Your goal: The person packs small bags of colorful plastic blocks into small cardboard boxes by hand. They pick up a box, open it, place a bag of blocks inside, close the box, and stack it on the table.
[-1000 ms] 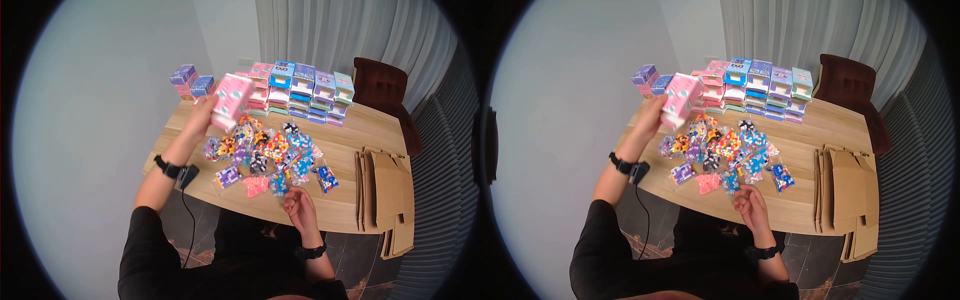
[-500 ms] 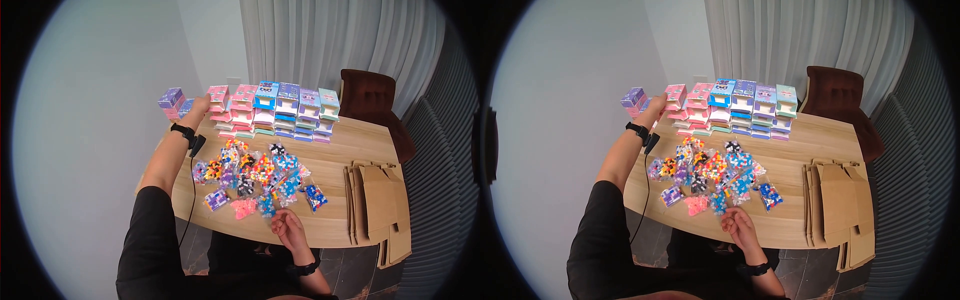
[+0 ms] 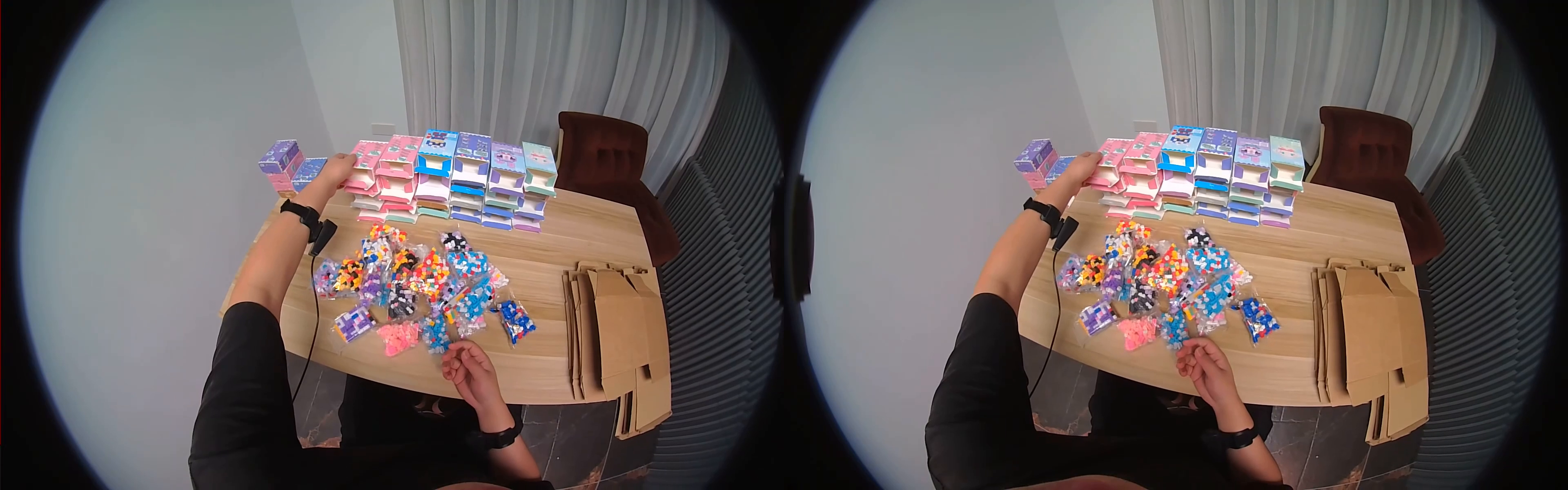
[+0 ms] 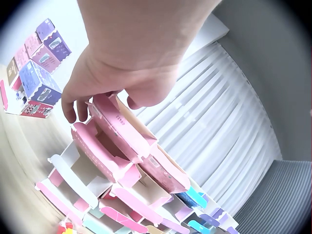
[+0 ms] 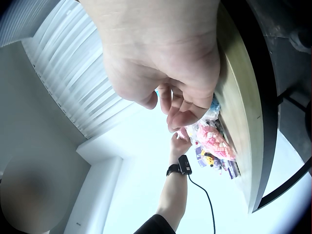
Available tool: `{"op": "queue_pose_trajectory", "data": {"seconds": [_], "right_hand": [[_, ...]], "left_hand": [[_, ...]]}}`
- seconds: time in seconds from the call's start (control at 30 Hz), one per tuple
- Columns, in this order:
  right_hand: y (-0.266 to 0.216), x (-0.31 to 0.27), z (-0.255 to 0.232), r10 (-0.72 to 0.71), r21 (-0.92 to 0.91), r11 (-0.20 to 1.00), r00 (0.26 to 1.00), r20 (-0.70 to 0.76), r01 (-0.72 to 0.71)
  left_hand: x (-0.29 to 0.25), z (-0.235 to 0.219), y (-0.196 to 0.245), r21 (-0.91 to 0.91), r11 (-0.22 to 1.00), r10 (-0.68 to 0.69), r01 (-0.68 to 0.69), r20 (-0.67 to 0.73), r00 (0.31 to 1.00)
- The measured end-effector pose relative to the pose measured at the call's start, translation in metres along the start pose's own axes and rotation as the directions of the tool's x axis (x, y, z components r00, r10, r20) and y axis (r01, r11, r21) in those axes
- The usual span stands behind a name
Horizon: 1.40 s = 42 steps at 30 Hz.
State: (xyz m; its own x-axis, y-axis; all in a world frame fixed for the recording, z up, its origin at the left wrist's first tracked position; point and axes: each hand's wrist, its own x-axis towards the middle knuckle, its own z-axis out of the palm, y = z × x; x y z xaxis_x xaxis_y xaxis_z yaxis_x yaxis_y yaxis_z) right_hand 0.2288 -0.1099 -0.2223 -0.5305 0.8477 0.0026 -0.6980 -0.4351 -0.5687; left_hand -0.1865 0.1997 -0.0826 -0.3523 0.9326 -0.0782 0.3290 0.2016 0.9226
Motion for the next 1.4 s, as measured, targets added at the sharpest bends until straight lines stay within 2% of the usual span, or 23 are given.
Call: {"op": "queue_pose_trajectory", "data": {"seconds": [0.1,0.2,0.43,0.5,0.53,0.63,0.67,0.7,0.8,0.9,0.93,1.03,1.13,1.23,1.33,1.4], "right_hand": [[0.0,0.0,0.0,-0.001,-0.005,1.0,1.0,0.02,0.001],[0.001,0.001,-0.002,0.0,-0.014,1.0,1.0,0.019,0.001],[-0.001,-0.001,0.001,-0.02,0.002,1.0,1.0,0.01,0.02],[-0.001,0.0,0.002,-0.017,-0.009,1.0,1.0,0.013,0.017],[0.0,0.0,0.002,-0.016,-0.012,1.0,1.0,0.01,0.016],[0.0,0.001,0.0,-0.013,-0.012,1.0,1.0,0.001,0.013],[0.0,0.001,0.0,-0.012,-0.008,1.0,1.0,-0.006,0.012],[0.001,0.001,0.0,-0.013,-0.003,1.0,1.0,-0.012,0.013],[0.001,0.002,0.002,-0.01,-0.015,1.0,1.0,-0.027,0.009],[0.001,0.003,0.005,-0.013,-0.022,1.0,0.999,-0.042,0.012],[0.001,0.004,0.005,-0.012,-0.021,1.0,0.999,-0.045,0.011],[0.0,0.002,0.005,-0.012,-0.022,1.0,0.998,-0.056,0.011],[0.0,0.003,0.004,-0.015,-0.021,1.0,0.998,-0.054,0.014],[0.001,0.003,0.004,-0.011,-0.01,1.0,0.998,-0.057,0.01],[0.0,0.003,0.002,0.002,-0.006,1.0,0.998,-0.065,-0.002],[0.0,0.004,0.003,0.013,-0.002,1.0,0.998,-0.068,-0.013]], "left_hand": [[-0.005,-0.004,-0.003,-0.005,1.0,0.024,-0.024,0.058,0.998],[-0.008,-0.006,-0.004,0.022,1.0,-0.011,0.01,0.043,0.999],[-0.002,-0.004,-0.009,0.01,0.999,0.049,-0.049,-0.016,0.999],[0.009,-0.018,-0.019,-0.006,0.999,0.041,-0.042,-0.042,0.998],[0.004,-0.024,-0.014,-0.035,0.999,-0.038,0.035,-0.114,0.993],[0.024,-0.08,-0.042,-0.017,1.0,-0.025,0.024,-0.083,0.996],[0.019,-0.088,-0.048,-0.028,1.0,-0.008,0.002,-0.211,0.978],[0.02,-0.099,-0.057,0.123,0.992,0.041,-0.011,-0.244,0.969],[0.008,-0.119,-0.072,0.513,0.858,0.196,-0.019,-0.292,0.936],[0.02,-0.114,-0.107,0.691,0.708,0.404,-0.148,-0.225,0.887],[0.003,-0.104,-0.094,0.734,0.661,0.416,-0.157,-0.184,0.891],[0.01,-0.091,-0.1,0.864,0.451,0.513,-0.223,-0.046,0.857],[0.015,-0.079,-0.108,0.954,0.272,0.476,-0.129,-0.017,0.879],[0.011,-0.073,-0.109,0.974,0.194,0.493,-0.113,0.003,0.87],[0.002,-0.067,-0.099,0.987,0.138,0.445,-0.078,0.008,0.896],[0.01,-0.067,-0.104,0.99,0.104,0.454,-0.098,0.041,0.89]]}}
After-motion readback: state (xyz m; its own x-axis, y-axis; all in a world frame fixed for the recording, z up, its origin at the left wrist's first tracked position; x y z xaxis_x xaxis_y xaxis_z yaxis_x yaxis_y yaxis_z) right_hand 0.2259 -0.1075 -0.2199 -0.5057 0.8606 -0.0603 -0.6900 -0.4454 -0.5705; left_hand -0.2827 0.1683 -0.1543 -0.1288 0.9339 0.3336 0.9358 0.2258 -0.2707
